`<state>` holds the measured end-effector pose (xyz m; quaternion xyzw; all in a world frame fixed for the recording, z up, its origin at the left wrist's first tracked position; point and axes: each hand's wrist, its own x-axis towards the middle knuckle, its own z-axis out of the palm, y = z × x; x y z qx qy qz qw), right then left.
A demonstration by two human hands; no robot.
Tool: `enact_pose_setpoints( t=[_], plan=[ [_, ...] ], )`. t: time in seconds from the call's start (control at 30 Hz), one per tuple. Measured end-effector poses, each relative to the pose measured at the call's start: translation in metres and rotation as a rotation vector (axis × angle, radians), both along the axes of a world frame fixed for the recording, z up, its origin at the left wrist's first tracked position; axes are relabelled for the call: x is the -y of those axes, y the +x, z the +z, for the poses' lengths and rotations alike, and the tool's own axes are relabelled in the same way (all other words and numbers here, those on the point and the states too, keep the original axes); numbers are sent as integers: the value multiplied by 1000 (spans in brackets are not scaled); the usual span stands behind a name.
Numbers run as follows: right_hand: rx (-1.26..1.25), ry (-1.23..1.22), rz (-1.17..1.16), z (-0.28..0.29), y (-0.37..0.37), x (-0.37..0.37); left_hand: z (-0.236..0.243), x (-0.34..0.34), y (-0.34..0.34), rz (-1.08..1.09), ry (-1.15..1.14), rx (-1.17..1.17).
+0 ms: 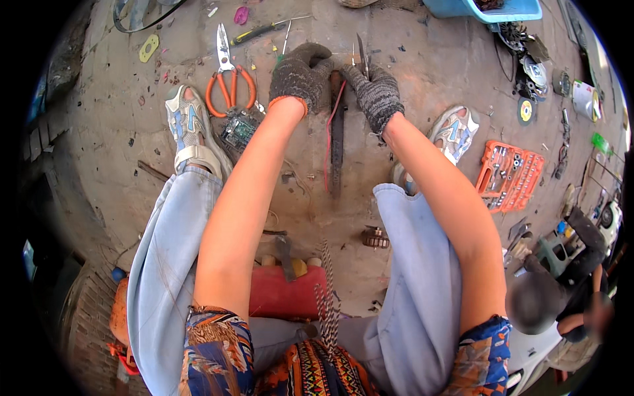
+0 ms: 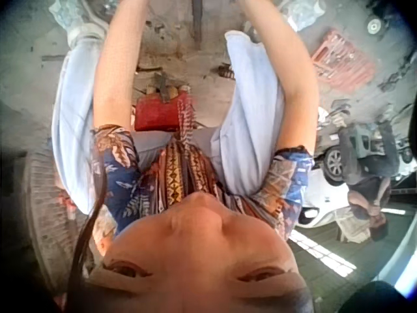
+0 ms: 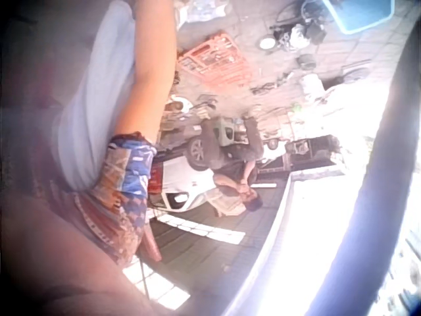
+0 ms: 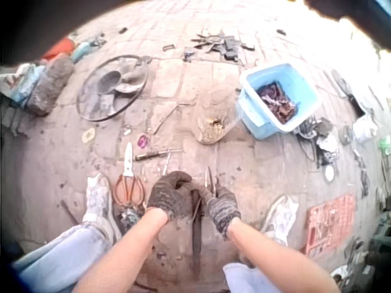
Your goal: The person sits on the ground and uses a hammer to strip the insulation from a red wire. They then use pliers to twist the exposed copper strands and connect the wire to a small metal component.
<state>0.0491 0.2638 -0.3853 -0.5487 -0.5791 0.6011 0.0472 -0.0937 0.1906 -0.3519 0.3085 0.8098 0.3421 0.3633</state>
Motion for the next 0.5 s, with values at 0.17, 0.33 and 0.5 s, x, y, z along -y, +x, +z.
enact_pose_setpoints(
  t=[0.17, 0.33, 0.5],
  plan=[
    [-60, 14, 119, 30, -6, 10, 70, -36, -39, -369, -366, 358],
    [-389, -17, 223, 61, -9, 21, 86, -23, -50, -448, -374, 433],
    [-390, -344, 61, 57, -4, 26, 75, -2, -55, -241, -81, 849]
  ],
)
